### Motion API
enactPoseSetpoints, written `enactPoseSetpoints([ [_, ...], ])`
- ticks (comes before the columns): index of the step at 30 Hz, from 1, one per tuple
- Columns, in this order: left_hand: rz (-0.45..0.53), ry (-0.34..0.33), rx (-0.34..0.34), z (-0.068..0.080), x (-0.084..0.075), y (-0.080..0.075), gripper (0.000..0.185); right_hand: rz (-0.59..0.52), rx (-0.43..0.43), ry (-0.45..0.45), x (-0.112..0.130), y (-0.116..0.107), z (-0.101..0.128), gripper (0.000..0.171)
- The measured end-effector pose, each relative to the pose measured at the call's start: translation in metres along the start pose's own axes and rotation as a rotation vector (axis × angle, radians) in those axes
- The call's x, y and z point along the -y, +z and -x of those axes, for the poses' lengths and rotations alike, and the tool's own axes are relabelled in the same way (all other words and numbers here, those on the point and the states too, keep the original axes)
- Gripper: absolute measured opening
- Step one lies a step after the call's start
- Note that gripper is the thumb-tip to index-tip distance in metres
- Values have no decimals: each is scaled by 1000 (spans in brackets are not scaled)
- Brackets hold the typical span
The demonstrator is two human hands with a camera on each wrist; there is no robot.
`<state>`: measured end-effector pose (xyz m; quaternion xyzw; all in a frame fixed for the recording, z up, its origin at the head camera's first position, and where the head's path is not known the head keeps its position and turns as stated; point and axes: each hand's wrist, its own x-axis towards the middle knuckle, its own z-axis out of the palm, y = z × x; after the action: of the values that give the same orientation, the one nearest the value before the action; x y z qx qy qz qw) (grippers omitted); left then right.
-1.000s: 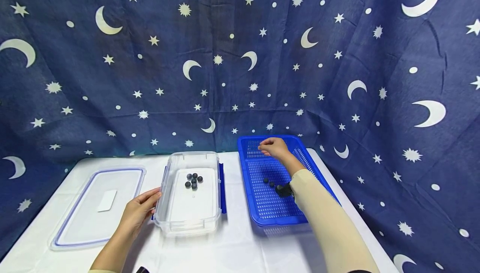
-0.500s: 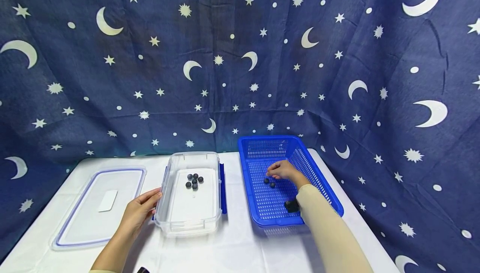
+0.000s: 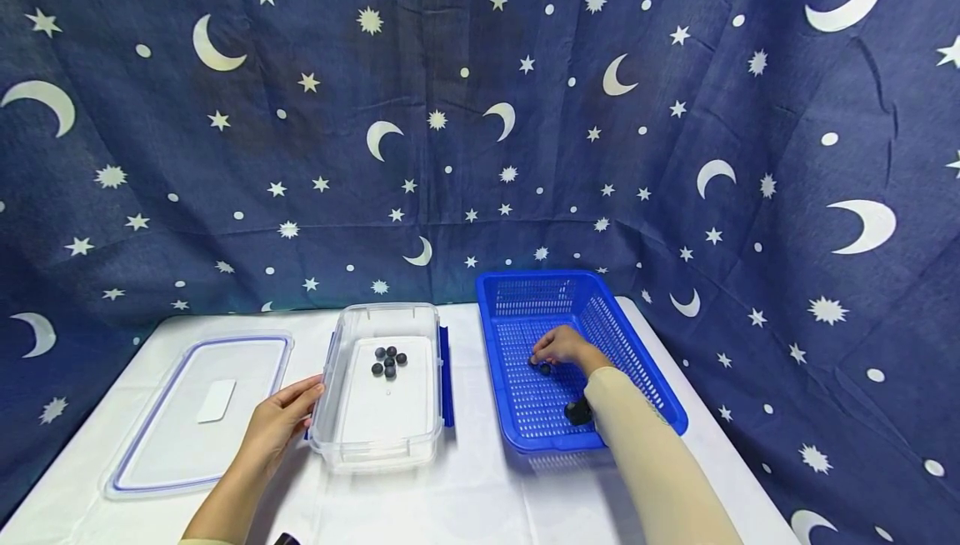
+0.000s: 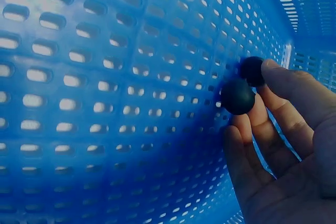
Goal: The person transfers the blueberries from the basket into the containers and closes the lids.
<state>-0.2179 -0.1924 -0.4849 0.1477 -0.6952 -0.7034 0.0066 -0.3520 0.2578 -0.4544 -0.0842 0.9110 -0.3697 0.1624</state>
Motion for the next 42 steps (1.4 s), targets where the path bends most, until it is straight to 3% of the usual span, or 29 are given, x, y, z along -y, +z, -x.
enactPoseSetpoints([
  [15,-1,5,-6,0,0,1,54,77,-12,-22,0,5,-2,18],
  [28,-8,3,-2,0,0,0,55,11,-7,13,-2,5,-5,19],
  [42,-6,9,6,3,-2,0,55,-238,-194,108,-1,-2,-9,18],
])
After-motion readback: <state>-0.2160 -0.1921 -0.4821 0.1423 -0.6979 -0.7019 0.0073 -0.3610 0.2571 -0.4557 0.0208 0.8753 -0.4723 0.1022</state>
